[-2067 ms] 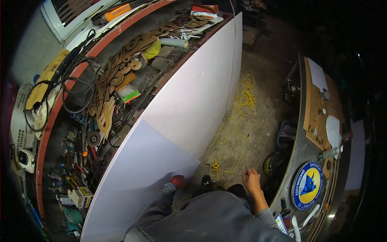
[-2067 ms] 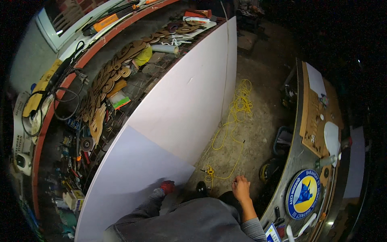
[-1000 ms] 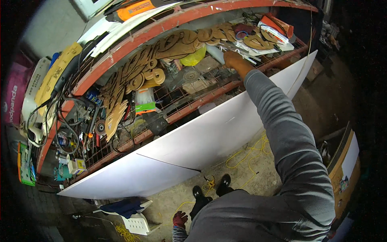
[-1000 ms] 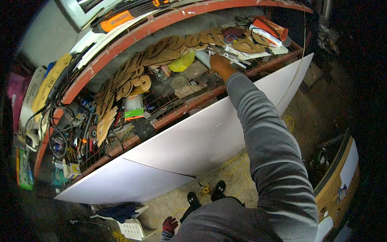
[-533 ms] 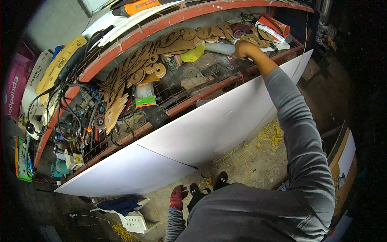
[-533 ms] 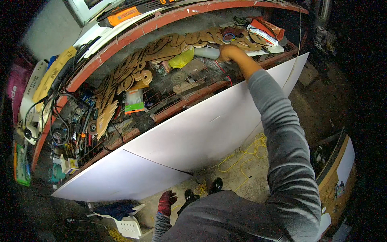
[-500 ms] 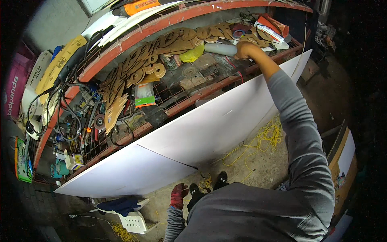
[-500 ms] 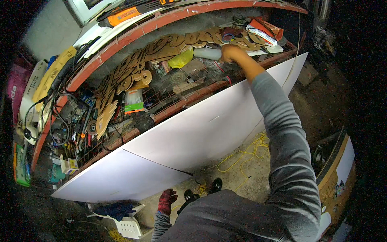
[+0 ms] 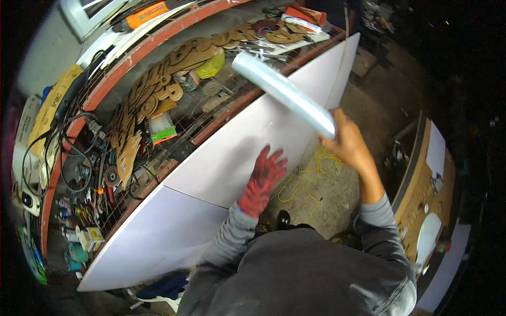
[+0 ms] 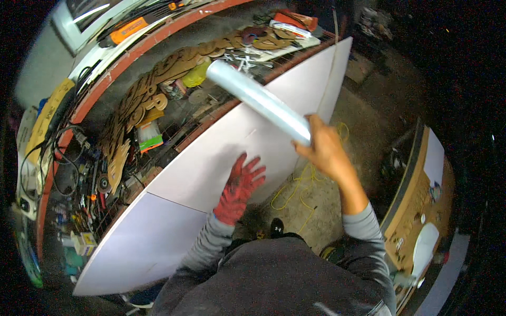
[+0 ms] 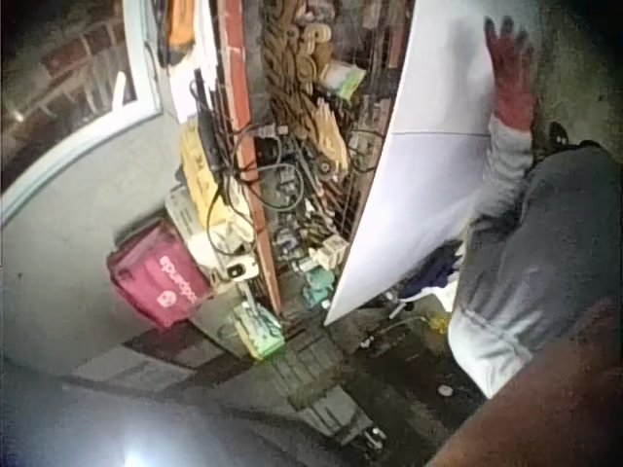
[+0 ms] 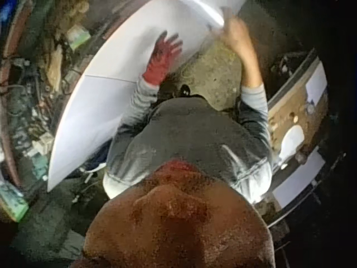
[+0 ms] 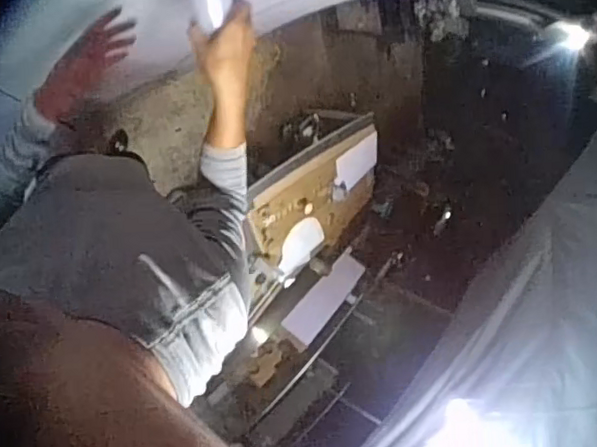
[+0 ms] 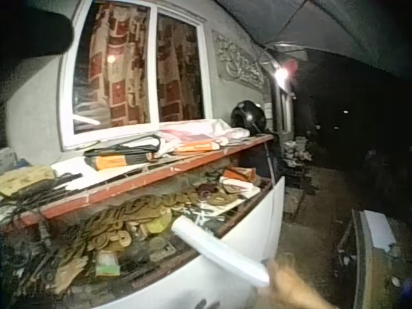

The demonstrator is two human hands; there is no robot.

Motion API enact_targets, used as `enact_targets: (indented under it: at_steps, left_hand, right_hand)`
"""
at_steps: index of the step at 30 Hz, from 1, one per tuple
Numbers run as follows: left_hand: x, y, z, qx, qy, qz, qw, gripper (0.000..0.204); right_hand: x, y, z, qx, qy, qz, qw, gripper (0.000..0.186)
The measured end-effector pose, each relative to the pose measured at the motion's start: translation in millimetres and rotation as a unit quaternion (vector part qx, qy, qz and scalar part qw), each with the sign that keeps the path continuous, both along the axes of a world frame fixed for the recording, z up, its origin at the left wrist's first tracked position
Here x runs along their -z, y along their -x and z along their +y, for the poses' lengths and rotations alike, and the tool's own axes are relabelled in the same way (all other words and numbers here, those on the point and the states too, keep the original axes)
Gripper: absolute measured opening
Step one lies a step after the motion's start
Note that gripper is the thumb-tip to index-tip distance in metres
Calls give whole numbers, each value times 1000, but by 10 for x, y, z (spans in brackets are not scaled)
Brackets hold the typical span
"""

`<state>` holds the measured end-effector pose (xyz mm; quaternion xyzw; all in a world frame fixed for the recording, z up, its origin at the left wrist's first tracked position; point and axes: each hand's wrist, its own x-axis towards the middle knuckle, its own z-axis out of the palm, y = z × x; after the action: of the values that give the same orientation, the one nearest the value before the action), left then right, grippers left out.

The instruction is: The person is putting on work gloves and cleaning a triangular street sign with a cloth in a sign shop.

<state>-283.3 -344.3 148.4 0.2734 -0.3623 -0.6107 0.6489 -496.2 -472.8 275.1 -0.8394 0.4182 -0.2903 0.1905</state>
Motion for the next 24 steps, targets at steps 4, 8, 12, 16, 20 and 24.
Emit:
enact_targets:
  at_steps: [4, 8, 12, 16, 20, 24]
  left_hand:
    - [-241, 52, -347, -25, -30, 134, 990, 85]
    - [-249, -105, -155, 101, 9, 229, 968, 83]
    - [-166, -266, 220, 233, -12, 169, 957, 69]
    - [-183, -265, 531, 339, -45, 180, 923, 71]
    - [-271, -60, 749, 467, -63, 254, 845, 70]
    - [-232, 212, 1347, 523, -90, 187, 827, 74]
  right_hand:
    - [457, 46, 1116, 59, -55, -16, 997, 54]
    - [963, -177, 2165, 122, -43, -45, 991, 57]
    - [1258, -593, 3137, 195, -149, -115, 963, 62]
    - [1347, -868, 3867, 199, -268, -257, 907, 57]
    - [1359, -947, 4349, 152, -397, -357, 832, 57]
    - [1252, -1075, 4758, 271, -265, -330, 865, 57]
